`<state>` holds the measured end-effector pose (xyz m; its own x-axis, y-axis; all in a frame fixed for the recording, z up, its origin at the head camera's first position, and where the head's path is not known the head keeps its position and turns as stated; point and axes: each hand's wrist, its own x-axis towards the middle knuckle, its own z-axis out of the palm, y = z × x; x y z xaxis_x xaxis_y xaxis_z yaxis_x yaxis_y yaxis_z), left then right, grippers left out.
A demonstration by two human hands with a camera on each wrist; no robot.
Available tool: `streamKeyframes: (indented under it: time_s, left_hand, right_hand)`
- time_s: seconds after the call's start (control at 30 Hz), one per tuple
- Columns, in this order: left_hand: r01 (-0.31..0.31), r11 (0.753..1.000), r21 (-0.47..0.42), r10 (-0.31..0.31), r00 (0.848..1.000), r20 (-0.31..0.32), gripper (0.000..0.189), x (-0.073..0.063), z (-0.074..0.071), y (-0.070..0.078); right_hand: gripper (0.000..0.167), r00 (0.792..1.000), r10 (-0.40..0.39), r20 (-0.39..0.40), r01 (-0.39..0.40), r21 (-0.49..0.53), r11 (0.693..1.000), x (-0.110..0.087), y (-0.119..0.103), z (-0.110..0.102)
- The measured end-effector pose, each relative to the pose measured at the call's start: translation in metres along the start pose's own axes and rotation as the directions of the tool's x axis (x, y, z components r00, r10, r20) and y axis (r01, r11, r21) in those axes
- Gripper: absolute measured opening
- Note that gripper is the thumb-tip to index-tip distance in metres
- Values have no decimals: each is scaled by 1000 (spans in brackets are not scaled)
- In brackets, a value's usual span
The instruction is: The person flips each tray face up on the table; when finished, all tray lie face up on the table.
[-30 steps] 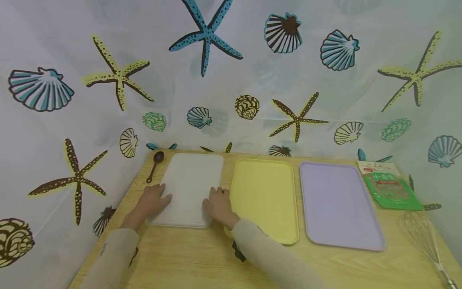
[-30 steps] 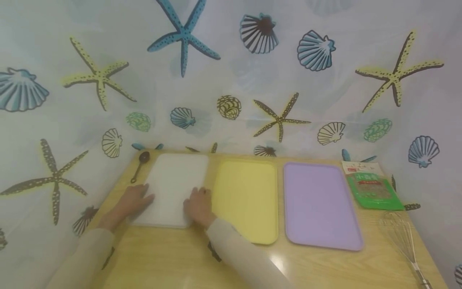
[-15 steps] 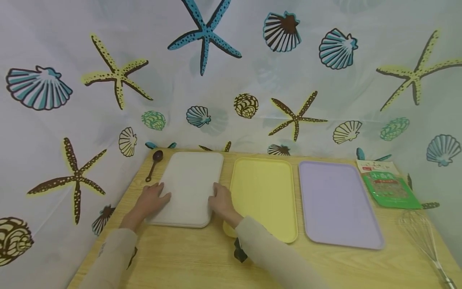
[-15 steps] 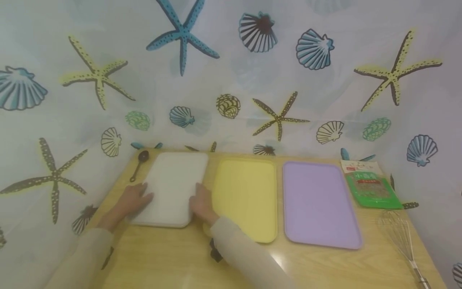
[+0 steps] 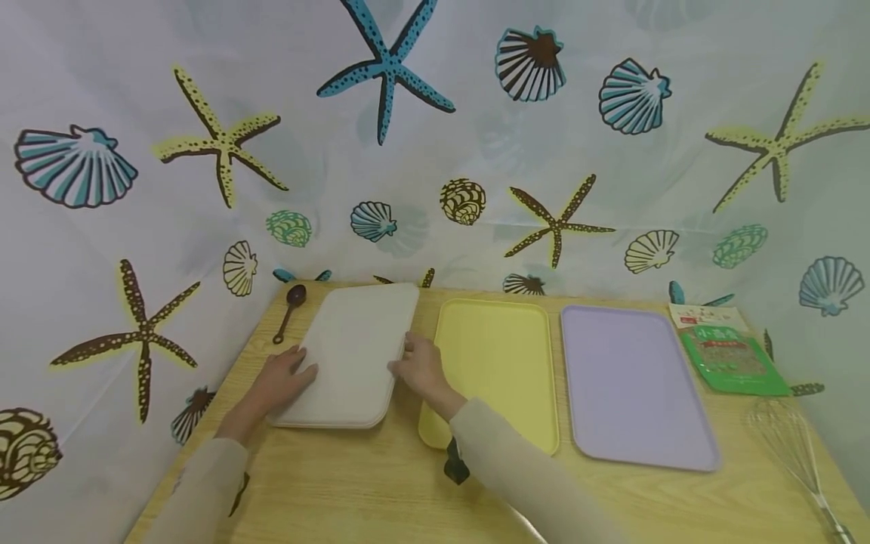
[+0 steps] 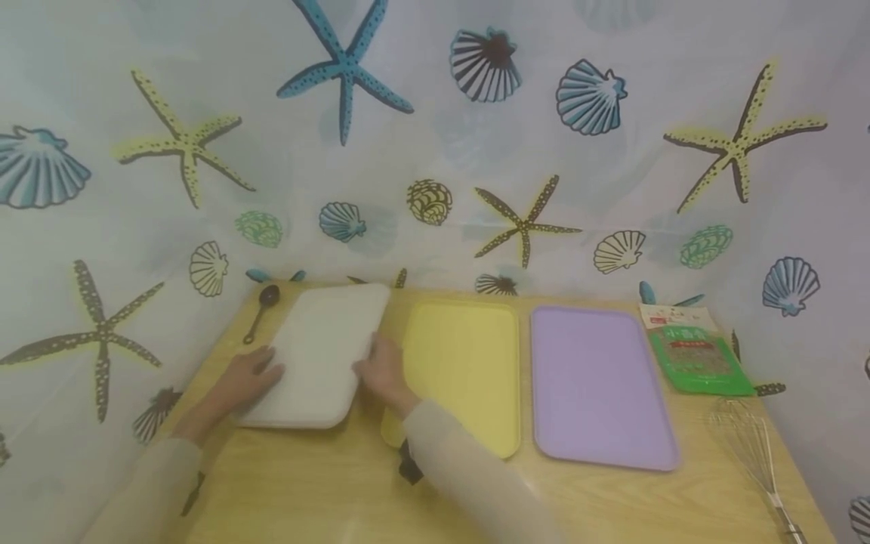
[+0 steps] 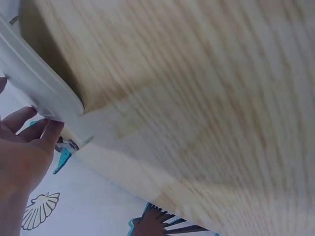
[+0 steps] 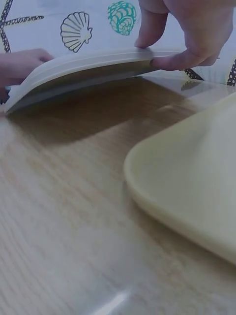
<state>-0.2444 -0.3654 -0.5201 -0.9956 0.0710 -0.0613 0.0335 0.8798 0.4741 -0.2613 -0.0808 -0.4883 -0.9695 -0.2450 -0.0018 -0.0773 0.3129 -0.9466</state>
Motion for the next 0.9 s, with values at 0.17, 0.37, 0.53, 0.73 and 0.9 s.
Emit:
streamKeyframes:
  time_s: [0.17,0.37,0.53,0.73,0.9]
  left_hand:
    - [-36,999,-37,36,999,3,67,-3,2,-6]
    - [-66,997,-35,67,997,32,67,-8,0,-7]
    - [-36,999,-36,39,996,77,74,-21,-5,3]
    - [-54,996,-75,61,993,105,78,-43,-9,12]
    - [-90,989,-113,103,988,117,84,-58,-7,14]
  right_hand:
    - [69,998,26,50,-28,46,999,4,-9,-9]
    - [75,994,54,92,-64,106,992,4,-17,-17]
    - [77,992,67,105,-81,127,989,4,-20,-19]
    - [77,993,62,98,-72,101,992,6,-26,-23]
    - [77,993,54,105,-64,100,993,7,-35,-28]
